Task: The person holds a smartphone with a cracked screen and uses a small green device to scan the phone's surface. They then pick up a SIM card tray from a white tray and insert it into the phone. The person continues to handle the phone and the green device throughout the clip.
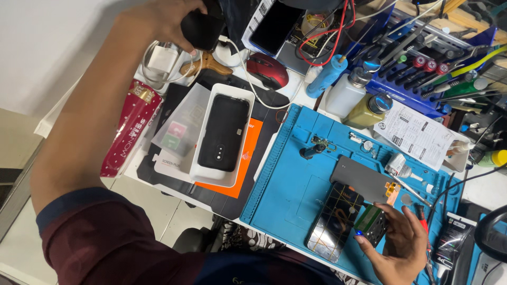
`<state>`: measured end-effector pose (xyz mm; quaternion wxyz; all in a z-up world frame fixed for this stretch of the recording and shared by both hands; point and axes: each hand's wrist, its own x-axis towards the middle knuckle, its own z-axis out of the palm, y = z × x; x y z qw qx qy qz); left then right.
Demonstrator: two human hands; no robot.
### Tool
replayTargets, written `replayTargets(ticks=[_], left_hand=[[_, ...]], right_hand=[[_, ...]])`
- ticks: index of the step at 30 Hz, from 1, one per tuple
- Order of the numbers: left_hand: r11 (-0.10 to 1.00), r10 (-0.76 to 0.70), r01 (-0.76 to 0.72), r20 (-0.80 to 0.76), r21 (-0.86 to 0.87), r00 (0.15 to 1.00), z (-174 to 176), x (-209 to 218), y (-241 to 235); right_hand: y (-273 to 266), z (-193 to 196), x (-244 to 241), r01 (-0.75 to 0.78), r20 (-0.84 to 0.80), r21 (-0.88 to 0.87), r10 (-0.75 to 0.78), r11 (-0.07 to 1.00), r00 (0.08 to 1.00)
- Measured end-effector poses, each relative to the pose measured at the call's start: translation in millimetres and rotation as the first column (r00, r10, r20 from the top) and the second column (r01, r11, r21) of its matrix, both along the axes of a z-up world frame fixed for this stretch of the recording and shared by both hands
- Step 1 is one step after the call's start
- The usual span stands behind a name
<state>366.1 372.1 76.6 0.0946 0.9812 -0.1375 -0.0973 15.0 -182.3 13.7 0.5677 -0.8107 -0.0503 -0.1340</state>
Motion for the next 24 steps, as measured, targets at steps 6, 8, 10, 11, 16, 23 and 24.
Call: replayTargets(ticks=[6,8,10,11,16,23,24], left_hand=[[0.999,-0.016,0.015,-0.025,-0.042,1.0,-7,8,6],[0.994,-0.094,0.096,0.032,-0.048,0.995,-11,12,11],[0.994,-0.086,0.087,0.014,-0.067,0.996,-15,16,14],[0.997,-0.059,0.058,-0.01,-0.042,0.998,-16,17,14],[0.999,0.008,-0.006,-0.058,0.033,0.998,-5,8,8],[0.986,-0.062,0.073,0.077,-0.151,0.995,30,-9,-34],[0.989,-0.077,0.085,0.067,-0.125,0.995,30,-6,-43]], right_hand=[[-1,-1,-2,0.008,-0.001,0.021,-0.008,1.0,1.0],[-2,-1,-4,0.007,-0.001,0.02,-0.007,1.0,1.0],[-3,0,-5,0.024,-0.015,0.019,-0.023,1.0,1.0],[-3,0,-5,0.031,-0.022,0.018,-0.031,0.999,0.999],[-3,0,-6,0.013,-0.003,0.006,-0.013,1.0,1.0],[-2,-1,-5,0.029,0.013,0.002,-0.029,1.0,0.999],[-2,-1,-5,0.025,0.015,0.007,-0.025,1.0,1.0]])
